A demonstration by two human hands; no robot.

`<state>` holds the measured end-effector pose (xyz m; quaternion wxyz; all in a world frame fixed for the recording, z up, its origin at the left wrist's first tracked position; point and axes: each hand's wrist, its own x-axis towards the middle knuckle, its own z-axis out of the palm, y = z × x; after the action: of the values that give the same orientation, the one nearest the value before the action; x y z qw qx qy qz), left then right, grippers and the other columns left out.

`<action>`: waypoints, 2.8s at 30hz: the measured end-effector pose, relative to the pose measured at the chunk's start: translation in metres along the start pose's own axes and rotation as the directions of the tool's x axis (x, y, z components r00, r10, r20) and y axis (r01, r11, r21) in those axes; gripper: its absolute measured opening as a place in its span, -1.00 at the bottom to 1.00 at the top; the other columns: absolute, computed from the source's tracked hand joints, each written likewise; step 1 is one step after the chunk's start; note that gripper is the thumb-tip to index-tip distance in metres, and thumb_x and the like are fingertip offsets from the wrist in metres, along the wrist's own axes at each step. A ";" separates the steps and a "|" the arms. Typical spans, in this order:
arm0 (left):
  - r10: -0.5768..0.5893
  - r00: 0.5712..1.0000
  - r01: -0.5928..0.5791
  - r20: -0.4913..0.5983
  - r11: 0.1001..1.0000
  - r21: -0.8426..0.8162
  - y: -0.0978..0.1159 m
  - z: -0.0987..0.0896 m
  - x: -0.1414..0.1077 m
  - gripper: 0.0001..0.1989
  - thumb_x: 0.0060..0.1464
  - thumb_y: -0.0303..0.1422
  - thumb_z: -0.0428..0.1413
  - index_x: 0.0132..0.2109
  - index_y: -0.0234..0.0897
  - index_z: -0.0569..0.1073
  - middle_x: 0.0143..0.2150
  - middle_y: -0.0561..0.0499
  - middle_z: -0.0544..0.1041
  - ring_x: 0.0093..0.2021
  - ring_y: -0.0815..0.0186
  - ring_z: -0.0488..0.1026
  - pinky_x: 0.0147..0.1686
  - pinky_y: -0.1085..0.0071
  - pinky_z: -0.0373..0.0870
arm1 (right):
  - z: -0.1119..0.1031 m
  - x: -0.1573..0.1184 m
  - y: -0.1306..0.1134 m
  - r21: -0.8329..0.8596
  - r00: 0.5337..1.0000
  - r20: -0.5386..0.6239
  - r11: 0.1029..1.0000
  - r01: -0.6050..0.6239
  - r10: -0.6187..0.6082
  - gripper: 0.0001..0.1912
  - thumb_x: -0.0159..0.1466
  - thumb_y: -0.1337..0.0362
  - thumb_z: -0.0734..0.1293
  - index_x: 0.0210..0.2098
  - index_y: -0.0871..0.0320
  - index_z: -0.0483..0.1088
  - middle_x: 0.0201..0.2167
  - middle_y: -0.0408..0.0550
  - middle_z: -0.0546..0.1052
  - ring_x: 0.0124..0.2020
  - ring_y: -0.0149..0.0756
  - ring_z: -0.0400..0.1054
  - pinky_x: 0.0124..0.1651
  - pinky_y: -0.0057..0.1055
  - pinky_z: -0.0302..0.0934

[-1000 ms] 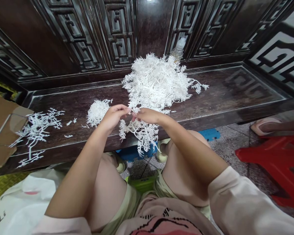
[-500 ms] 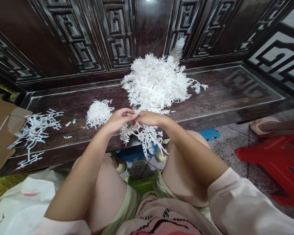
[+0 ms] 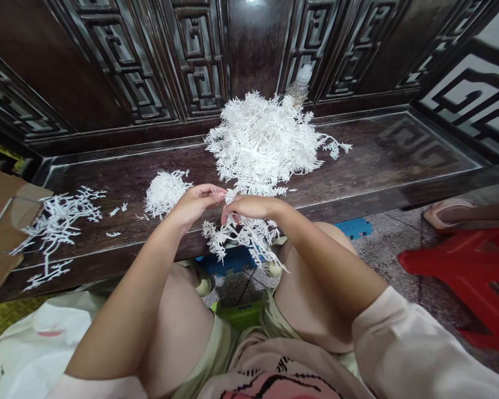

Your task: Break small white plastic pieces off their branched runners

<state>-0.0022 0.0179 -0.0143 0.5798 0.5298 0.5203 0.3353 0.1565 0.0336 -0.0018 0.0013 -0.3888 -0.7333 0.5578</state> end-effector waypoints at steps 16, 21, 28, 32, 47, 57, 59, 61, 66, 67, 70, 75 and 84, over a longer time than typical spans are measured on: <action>0.055 0.967 -0.057 -0.248 0.998 -0.002 -0.005 -0.002 0.005 -0.71 -0.26 -0.24 0.19 -0.40 -0.36 0.38 -0.47 -0.01 0.45 -0.44 0.38 0.37 -0.31 0.39 0.29 | 0.014 0.016 0.004 0.175 0.841 -0.540 0.973 0.152 -0.034 -0.69 0.22 0.19 0.07 -0.45 0.24 0.32 -0.47 -0.08 0.47 -0.48 -0.49 0.25 -0.36 -0.51 0.07; 0.110 0.988 -0.090 -0.104 0.979 0.184 -0.006 0.002 0.004 -0.77 -0.13 -0.24 0.08 -0.35 -0.32 0.36 -0.47 0.03 0.41 -0.44 0.38 0.33 -0.35 0.43 0.24 | 0.011 0.012 0.002 0.167 0.835 -0.547 0.985 0.040 0.059 -0.62 0.20 0.13 0.08 -0.58 0.25 0.28 -0.65 -0.13 0.37 -0.66 -0.54 0.12 -0.49 -0.51 0.01; 0.228 0.974 -0.184 0.006 0.767 0.615 -0.003 0.011 -0.002 -0.65 0.07 -0.19 -0.21 -0.45 -0.27 0.35 -0.49 0.04 0.39 -0.44 0.33 0.28 -0.41 0.44 0.14 | 0.010 0.012 0.006 0.238 0.847 -0.521 0.971 0.024 0.106 -0.72 0.15 0.21 0.11 -0.58 0.23 0.26 -0.63 -0.10 0.40 -0.61 -0.49 0.20 -0.48 -0.52 0.05; 0.208 0.978 -0.160 -0.008 0.779 0.606 -0.004 0.012 -0.001 -0.61 0.09 -0.19 -0.25 -0.48 -0.27 0.34 -0.50 0.05 0.37 -0.44 0.33 0.28 -0.42 0.45 0.13 | 0.014 0.015 0.006 0.235 0.858 -0.503 0.972 0.023 0.101 -0.71 0.11 0.24 0.10 -0.64 0.24 0.28 -0.62 -0.07 0.40 -0.58 -0.47 0.23 -0.47 -0.52 0.06; 0.222 0.895 0.132 -0.388 0.698 0.704 -0.004 -0.042 0.009 -0.67 0.01 -0.14 -0.18 -0.56 -0.23 0.23 -0.56 0.01 0.33 -0.51 0.28 0.25 -0.50 0.41 0.04 | -0.037 -0.006 0.024 0.357 0.795 -0.571 0.934 0.018 0.203 -0.68 0.11 0.08 0.15 -0.48 0.20 0.37 -0.61 -0.11 0.36 -0.59 -0.45 0.13 -0.45 -0.48 0.02; -0.090 0.785 0.473 -0.613 0.726 0.499 -0.052 -0.078 0.038 -0.55 -0.14 -0.20 0.00 -0.09 -0.35 0.33 -0.03 -0.31 0.34 -0.04 -0.02 0.28 -0.23 0.24 0.18 | -0.002 0.010 0.012 0.273 0.974 -0.225 0.958 0.085 -0.023 -0.70 0.16 0.14 0.17 -0.41 0.26 0.39 -0.45 -0.07 0.41 -0.47 -0.48 0.17 -0.36 -0.50 0.03; -0.037 0.864 0.317 -0.503 0.815 0.485 -0.038 -0.059 0.035 -0.59 -0.07 -0.14 -0.05 -0.12 -0.29 0.35 -0.07 -0.21 0.38 -0.09 0.08 0.32 -0.21 0.28 0.19 | 0.000 0.012 0.013 0.273 0.980 -0.197 0.958 0.084 -0.029 -0.70 0.17 0.15 0.16 -0.40 0.26 0.38 -0.51 -0.10 0.39 -0.49 -0.48 0.17 -0.37 -0.49 0.02; -0.022 0.968 0.114 -0.250 0.926 0.361 -0.024 -0.037 0.029 -0.59 -0.02 -0.08 -0.12 -0.21 -0.28 0.39 -0.24 -0.11 0.45 -0.24 0.20 0.37 -0.26 0.34 0.22 | 0.001 0.012 0.012 0.291 0.986 -0.161 0.953 0.087 -0.041 -0.70 0.17 0.15 0.15 -0.39 0.25 0.37 -0.61 -0.17 0.32 -0.52 -0.48 0.16 -0.37 -0.48 0.01; 0.066 0.997 -0.068 0.026 0.996 0.056 -0.006 0.002 0.014 -0.68 -0.06 -0.10 -0.03 -0.45 -0.31 0.33 -0.61 0.09 0.34 -0.53 0.38 0.30 -0.40 0.43 0.21 | 0.000 0.011 0.011 0.300 0.983 -0.174 0.948 0.110 -0.059 -0.68 0.17 0.12 0.14 -0.48 0.23 0.34 -0.71 -0.23 0.20 -0.60 -0.49 0.10 -0.39 -0.47 -0.01; 0.081 0.996 -0.081 -0.021 0.997 0.016 -0.005 0.005 0.013 -0.71 -0.08 -0.13 -0.01 -0.47 -0.30 0.32 -0.62 0.10 0.33 -0.55 0.40 0.29 -0.41 0.43 0.20 | 0.000 0.011 0.011 0.300 0.981 -0.186 0.947 0.112 -0.056 -0.66 0.17 0.09 0.13 -0.49 0.23 0.34 -0.71 -0.23 0.20 -0.60 -0.49 0.10 -0.40 -0.47 -0.01; 0.065 0.983 -0.078 -0.173 0.995 -0.069 -0.001 0.005 0.012 -0.78 -0.12 -0.21 0.05 -0.45 -0.30 0.32 -0.53 0.11 0.36 -0.52 0.43 0.29 -0.40 0.46 0.19 | 0.002 0.014 0.012 0.329 0.959 -0.283 0.937 0.116 -0.019 -0.61 0.16 0.00 0.11 -0.47 0.21 0.31 -0.72 -0.24 0.19 -0.61 -0.48 0.11 -0.40 -0.46 0.02; -0.001 0.965 -0.021 -0.263 0.996 -0.081 0.003 -0.002 0.013 -0.88 -0.09 -0.31 0.01 -0.43 -0.30 0.29 -0.49 0.12 0.33 -0.47 0.44 0.30 -0.40 0.50 0.16 | 0.005 0.015 0.011 0.343 0.910 -0.414 0.931 0.127 0.029 -0.66 0.15 0.03 0.15 -0.52 0.20 0.22 -0.65 -0.20 0.30 -0.59 -0.50 0.12 -0.44 -0.48 -0.02; 0.147 0.973 -0.142 -0.181 0.989 0.040 -0.003 -0.007 0.014 -0.82 -0.09 -0.26 0.03 -0.39 -0.31 0.34 -0.45 0.09 0.34 -0.43 0.43 0.27 -0.36 0.49 0.17 | 0.005 0.017 0.009 0.465 0.920 -0.392 0.864 0.191 0.007 -0.70 0.11 0.10 0.19 -0.53 0.23 0.29 -0.69 -0.23 0.24 -0.61 -0.52 0.10 -0.41 -0.48 0.01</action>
<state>-0.0060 0.0319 -0.0200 0.4965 0.5407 0.5360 0.4168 0.1476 0.0395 -0.0185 0.2700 -0.4400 -0.5695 0.6397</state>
